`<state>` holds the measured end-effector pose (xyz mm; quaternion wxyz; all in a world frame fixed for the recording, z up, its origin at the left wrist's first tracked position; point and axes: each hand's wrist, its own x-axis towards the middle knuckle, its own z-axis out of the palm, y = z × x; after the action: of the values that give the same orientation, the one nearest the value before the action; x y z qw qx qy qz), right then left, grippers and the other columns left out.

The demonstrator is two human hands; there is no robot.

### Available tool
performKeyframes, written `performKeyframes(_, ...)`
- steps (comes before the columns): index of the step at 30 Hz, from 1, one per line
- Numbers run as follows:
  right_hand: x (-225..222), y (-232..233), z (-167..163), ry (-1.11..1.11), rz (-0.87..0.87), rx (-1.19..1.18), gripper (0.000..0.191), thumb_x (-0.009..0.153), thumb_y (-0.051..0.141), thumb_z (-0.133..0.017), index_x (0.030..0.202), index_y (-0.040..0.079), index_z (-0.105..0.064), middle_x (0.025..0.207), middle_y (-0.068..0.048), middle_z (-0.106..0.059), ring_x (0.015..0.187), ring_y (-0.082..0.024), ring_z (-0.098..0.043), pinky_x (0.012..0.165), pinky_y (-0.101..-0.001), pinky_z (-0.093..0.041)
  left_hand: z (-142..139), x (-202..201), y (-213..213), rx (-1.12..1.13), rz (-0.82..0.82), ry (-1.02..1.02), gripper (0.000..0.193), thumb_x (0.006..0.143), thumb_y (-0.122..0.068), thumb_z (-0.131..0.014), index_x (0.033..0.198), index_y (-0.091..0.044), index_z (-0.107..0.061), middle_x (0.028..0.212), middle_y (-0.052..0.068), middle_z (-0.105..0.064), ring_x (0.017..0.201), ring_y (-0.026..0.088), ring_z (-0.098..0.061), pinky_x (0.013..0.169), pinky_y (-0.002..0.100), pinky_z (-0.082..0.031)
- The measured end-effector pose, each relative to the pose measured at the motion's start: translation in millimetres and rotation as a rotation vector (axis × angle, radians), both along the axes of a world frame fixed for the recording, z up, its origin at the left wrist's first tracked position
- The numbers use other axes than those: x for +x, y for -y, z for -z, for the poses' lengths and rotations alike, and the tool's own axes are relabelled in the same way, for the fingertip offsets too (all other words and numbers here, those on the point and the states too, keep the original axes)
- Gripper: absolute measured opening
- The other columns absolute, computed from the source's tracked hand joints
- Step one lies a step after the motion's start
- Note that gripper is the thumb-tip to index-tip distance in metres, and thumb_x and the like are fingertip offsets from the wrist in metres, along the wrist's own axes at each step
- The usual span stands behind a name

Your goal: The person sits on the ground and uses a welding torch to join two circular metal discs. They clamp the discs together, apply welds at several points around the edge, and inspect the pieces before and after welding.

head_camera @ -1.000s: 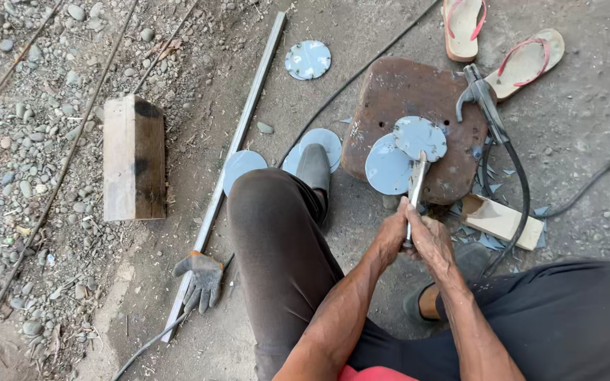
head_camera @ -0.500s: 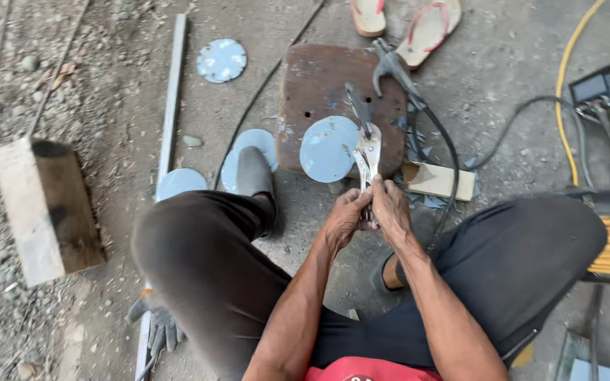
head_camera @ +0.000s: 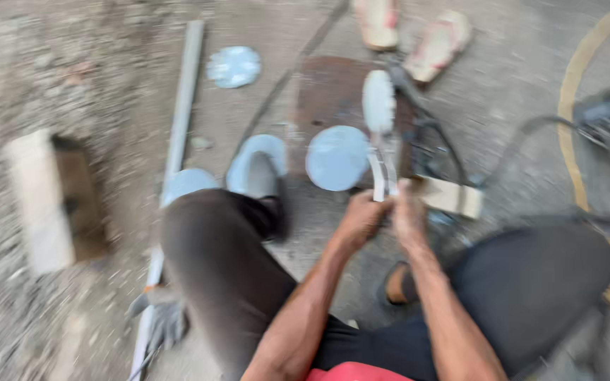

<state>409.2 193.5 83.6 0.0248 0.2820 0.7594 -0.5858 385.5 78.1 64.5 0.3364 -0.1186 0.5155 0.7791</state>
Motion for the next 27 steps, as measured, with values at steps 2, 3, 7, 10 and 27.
performKeyframes(2, -13, 14, -2, -0.029, -0.044, -0.004, 0.057, 0.110, 0.050, -0.037, 0.093, 0.003, -0.062, 0.074, 0.000, -0.053, 0.065, -0.014, -0.051, 0.054, -0.0332, -0.046, -7, -7, 9, -0.010, -0.128, -0.044, 0.026, 0.092, -0.022, -0.076, 0.101, 0.002, -0.072, 0.080, 0.005, -0.068, 0.061, 0.010, -0.058, 0.050, 0.026, -0.047)
performKeyframes(3, -17, 17, -5, 0.165, 0.024, -0.055, 0.060, 0.108, 0.052, -0.036, 0.089, 0.003, -0.064, 0.066, -0.004, -0.049, 0.058, -0.017, -0.047, 0.049, -0.0355, -0.044, -10, -10, 13, -0.054, -0.148, 0.015, 0.027, 0.090, -0.022, -0.077, 0.098, 0.003, -0.070, 0.077, 0.008, -0.067, 0.057, 0.013, -0.058, 0.047, 0.029, -0.047)
performKeyframes(7, -56, 52, -5, -0.074, -0.257, 0.115, 0.057, 0.105, 0.055, -0.044, 0.088, 0.004, -0.064, 0.068, 0.001, -0.056, 0.060, -0.009, -0.052, 0.050, -0.0293, -0.045, -22, -38, 45, -0.165, -0.306, 0.074, 0.026, 0.086, -0.021, -0.076, 0.100, 0.001, -0.072, 0.080, 0.008, -0.071, 0.059, 0.013, -0.063, 0.049, 0.029, -0.054)
performKeyframes(10, -109, 84, -4, -0.056, -0.349, 0.059, 0.055, 0.104, 0.056, -0.049, 0.088, 0.006, -0.065, 0.066, 0.002, -0.055, 0.055, -0.006, -0.047, 0.046, -0.0273, -0.040, -30, -80, 78, -0.333, -0.361, 0.076, 0.028, 0.083, -0.023, -0.073, 0.094, 0.004, -0.072, 0.078, 0.012, -0.071, 0.058, 0.018, -0.064, 0.043, 0.032, -0.051)
performKeyframes(27, -265, 160, 34, 0.234, -0.535, 0.122, 0.038, 0.099, 0.045, -0.061, 0.102, 0.008, -0.071, 0.056, 0.006, -0.047, 0.044, -0.006, -0.038, 0.037, -0.0259, -0.028, 46, -203, 220, -0.617, -0.249, -0.174, 0.064, 0.076, -0.064, -0.075, 0.102, -0.007, -0.081, 0.080, 0.015, -0.078, 0.077, 0.025, -0.074, 0.072, 0.039, -0.056)
